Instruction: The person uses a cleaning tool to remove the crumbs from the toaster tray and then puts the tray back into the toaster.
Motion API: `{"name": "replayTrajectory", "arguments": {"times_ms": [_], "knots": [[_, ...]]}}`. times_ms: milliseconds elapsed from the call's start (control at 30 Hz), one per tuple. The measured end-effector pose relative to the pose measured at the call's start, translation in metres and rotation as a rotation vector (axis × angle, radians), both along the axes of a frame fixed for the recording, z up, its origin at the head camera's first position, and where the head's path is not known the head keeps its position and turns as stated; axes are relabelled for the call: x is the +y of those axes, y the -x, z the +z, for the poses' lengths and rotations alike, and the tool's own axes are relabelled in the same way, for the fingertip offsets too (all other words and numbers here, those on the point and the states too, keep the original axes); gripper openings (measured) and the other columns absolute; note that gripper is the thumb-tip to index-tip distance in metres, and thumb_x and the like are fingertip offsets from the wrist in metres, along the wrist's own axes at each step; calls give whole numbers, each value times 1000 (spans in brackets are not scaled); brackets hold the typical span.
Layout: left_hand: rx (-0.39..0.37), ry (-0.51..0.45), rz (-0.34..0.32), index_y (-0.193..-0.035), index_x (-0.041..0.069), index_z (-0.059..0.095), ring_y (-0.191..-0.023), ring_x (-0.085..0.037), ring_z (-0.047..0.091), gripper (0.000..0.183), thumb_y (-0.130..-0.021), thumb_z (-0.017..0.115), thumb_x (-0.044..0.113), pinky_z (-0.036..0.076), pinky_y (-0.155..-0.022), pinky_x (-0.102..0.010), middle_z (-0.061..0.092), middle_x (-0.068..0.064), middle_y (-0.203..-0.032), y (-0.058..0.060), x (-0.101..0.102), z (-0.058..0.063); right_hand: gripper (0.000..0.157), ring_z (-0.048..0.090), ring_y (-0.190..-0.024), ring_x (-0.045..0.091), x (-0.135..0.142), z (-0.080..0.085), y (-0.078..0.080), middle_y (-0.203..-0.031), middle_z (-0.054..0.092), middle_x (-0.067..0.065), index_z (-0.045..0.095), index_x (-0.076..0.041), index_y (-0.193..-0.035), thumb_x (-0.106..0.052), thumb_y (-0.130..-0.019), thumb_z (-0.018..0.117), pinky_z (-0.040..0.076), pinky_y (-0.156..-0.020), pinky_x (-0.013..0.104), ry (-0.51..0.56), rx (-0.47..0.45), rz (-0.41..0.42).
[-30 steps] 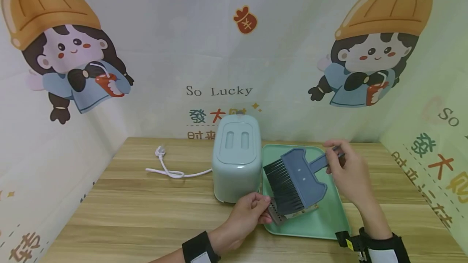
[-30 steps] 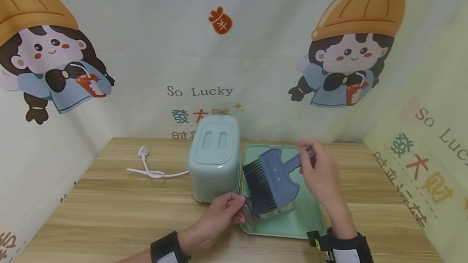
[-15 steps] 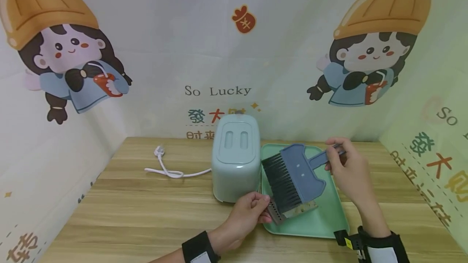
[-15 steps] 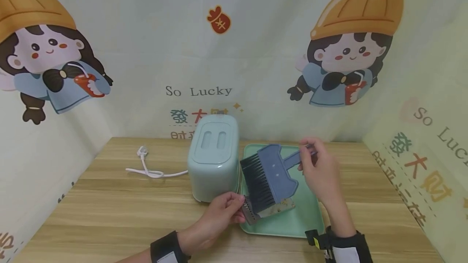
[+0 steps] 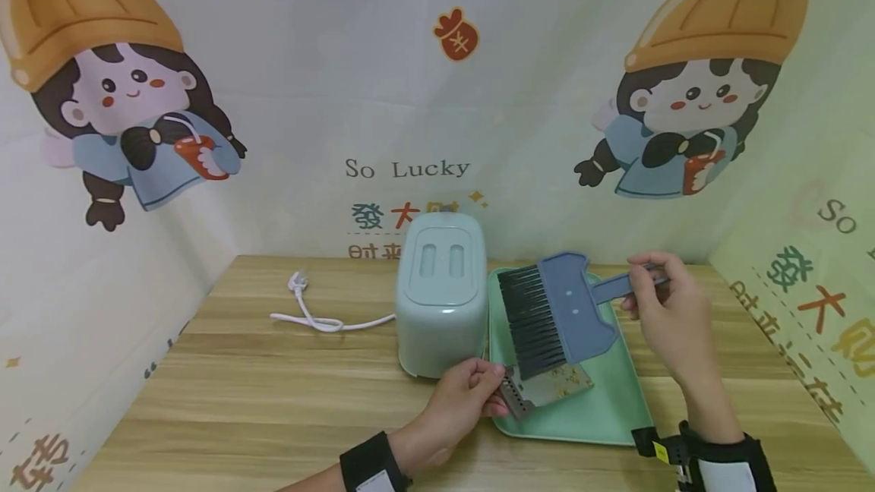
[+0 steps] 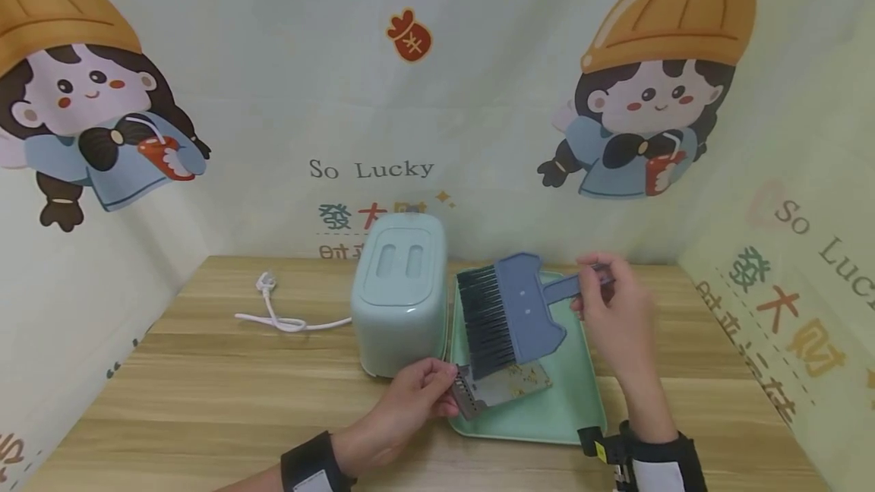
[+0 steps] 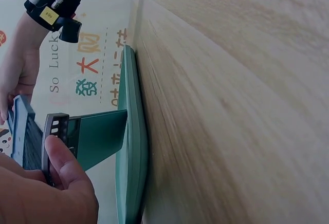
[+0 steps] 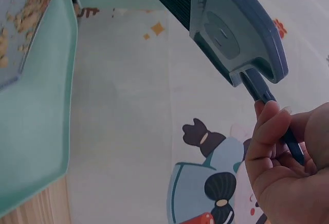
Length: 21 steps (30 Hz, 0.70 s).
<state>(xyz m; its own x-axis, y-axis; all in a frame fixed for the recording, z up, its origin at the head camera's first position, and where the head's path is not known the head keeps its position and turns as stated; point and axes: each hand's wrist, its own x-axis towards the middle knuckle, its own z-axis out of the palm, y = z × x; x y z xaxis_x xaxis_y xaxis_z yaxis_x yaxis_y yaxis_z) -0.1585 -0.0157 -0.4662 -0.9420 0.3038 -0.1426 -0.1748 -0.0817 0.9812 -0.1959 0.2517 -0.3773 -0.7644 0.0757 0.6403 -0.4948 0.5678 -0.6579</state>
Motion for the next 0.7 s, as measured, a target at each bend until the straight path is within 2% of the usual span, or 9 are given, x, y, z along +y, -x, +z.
{"name": "replayTrajectory", "arguments": {"times_ms": [200,400,500,567,700], "knots": [[0,0,5,-109,1,55,-75,-15,61,28,-99,53,27,55,-71,-26,64,-6,-86,-1,0,0,12,56,-54,14,-11,-2,-1,-71,55,5,58,-8,-109,-10,-99,52,48,-42,22,-111,-35,79],[-11,21,6,-110,1,55,-76,-14,61,26,-100,52,26,55,-71,-27,64,-5,-88,-2,0,-1,15,57,-56,14,12,-5,-1,-75,55,8,57,-9,-112,-14,-101,48,44,-40,24,-163,-79,42],[-12,26,6,-110,2,55,-77,-15,61,27,-100,53,26,56,-72,-27,65,-5,-89,-1,1,-2,17,56,-56,12,19,-3,-3,-75,57,9,56,-8,-115,-16,-102,48,46,-42,22,-125,-68,-2],[-7,25,7,-110,2,55,-77,-15,61,28,-100,53,27,56,-72,-28,65,-6,-89,-1,1,-3,18,57,-57,13,20,0,-3,-75,57,10,55,-9,-116,-16,-102,48,49,-45,22,-72,-68,5],[3,5,8,-110,1,55,-77,-16,61,29,-99,53,27,56,-72,-27,64,-7,-88,0,1,-2,19,57,-59,19,12,1,-2,-78,56,13,54,-10,-117,-19,-102,47,51,-47,24,13,-136,117]]}}
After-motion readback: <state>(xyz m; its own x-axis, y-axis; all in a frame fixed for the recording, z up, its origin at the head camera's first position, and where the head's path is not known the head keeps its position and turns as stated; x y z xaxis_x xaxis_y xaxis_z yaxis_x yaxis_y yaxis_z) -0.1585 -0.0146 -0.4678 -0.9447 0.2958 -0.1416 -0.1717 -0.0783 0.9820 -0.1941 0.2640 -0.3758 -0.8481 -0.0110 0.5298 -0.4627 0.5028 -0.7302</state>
